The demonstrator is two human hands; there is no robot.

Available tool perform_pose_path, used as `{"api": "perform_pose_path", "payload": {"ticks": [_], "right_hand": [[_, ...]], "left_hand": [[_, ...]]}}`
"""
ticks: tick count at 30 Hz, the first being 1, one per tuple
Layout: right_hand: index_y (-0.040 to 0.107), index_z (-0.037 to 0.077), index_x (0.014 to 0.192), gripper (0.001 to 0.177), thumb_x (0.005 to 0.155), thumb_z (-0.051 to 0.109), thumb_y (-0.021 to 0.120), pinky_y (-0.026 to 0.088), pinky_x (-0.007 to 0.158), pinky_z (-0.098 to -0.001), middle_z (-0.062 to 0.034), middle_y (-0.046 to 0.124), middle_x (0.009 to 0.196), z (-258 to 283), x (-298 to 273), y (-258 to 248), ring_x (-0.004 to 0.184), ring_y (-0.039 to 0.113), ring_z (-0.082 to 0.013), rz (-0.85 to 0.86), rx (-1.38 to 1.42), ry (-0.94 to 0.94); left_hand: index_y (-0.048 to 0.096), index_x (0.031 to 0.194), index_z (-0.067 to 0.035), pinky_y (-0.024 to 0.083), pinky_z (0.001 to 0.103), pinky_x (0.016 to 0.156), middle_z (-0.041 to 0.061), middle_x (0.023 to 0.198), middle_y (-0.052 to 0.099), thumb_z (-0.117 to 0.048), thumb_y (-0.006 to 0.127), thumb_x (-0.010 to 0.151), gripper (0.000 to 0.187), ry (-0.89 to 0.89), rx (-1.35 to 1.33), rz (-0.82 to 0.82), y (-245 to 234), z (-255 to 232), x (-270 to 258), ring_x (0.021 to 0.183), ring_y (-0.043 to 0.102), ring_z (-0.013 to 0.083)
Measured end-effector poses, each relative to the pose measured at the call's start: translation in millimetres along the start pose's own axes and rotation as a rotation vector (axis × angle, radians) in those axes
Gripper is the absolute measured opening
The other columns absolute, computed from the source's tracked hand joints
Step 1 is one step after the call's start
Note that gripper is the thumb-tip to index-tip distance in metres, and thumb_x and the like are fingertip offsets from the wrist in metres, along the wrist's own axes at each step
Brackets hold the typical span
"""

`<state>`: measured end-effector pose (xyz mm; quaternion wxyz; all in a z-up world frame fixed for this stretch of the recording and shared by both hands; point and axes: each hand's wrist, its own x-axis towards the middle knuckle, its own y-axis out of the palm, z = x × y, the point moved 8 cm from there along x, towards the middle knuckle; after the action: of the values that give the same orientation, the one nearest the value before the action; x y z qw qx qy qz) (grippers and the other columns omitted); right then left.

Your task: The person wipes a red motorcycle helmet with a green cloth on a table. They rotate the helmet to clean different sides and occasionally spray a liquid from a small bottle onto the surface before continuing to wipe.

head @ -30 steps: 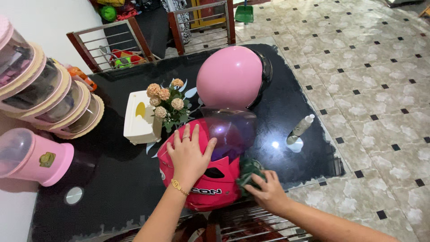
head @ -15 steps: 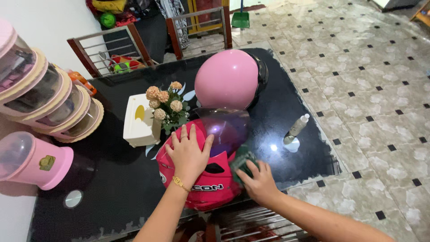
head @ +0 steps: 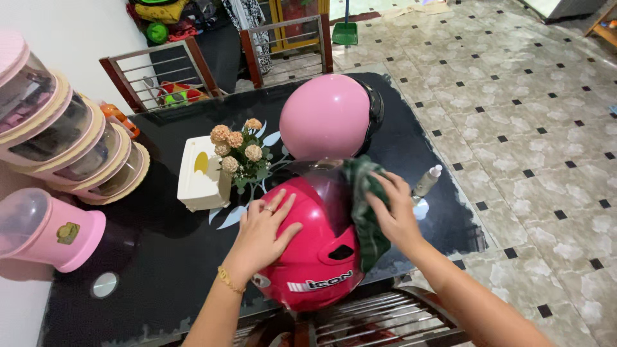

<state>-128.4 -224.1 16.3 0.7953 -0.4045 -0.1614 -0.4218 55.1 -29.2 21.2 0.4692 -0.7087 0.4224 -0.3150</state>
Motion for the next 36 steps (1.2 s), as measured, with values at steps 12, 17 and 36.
{"api": "perform_pose_path", "payload": {"ticks": [12,17,36], "right_hand": [[0.069,0.018,0.117,0.043,0.076,0.028,0.077,0.039,0.091,-0.0521,-0.0104,0.062,0.131,119,-17,44,0.113,0.054,-0.0379,0.258,-0.279,-0.518],[0.073,0.019,0.115,0.033,0.085,0.031,0.073,0.041,0.087,-0.0477,-0.0046,0.066,0.124,63,19,36,0.104,0.055,-0.0339,0.246,-0.376,-0.186],[0.073,0.017,0.119,0.045,0.075,0.025,0.077,0.044,0.089,-0.0469,-0.0098,0.066,0.128,46,-20,-3,0.104,0.058,-0.0343,0.217,-0.226,-0.343]], "left_hand": [[0.049,0.151,-0.004,0.024,0.057,0.117,0.019,0.157,0.046,-0.029,0.046,0.107,0.050,-0.006,-0.140,-0.433,31,-7,-21,0.148,0.037,0.0375],[0.044,0.155,-0.020,0.027,0.058,0.107,0.013,0.156,0.040,-0.048,0.057,0.089,0.074,-0.041,-0.123,-0.064,35,-37,-22,0.138,0.035,0.0360],[0.035,0.149,0.009,0.006,0.080,0.104,0.038,0.160,0.016,-0.044,0.058,0.095,0.079,0.085,-0.115,-0.347,116,-105,-38,0.147,0.007,0.0577]]}}
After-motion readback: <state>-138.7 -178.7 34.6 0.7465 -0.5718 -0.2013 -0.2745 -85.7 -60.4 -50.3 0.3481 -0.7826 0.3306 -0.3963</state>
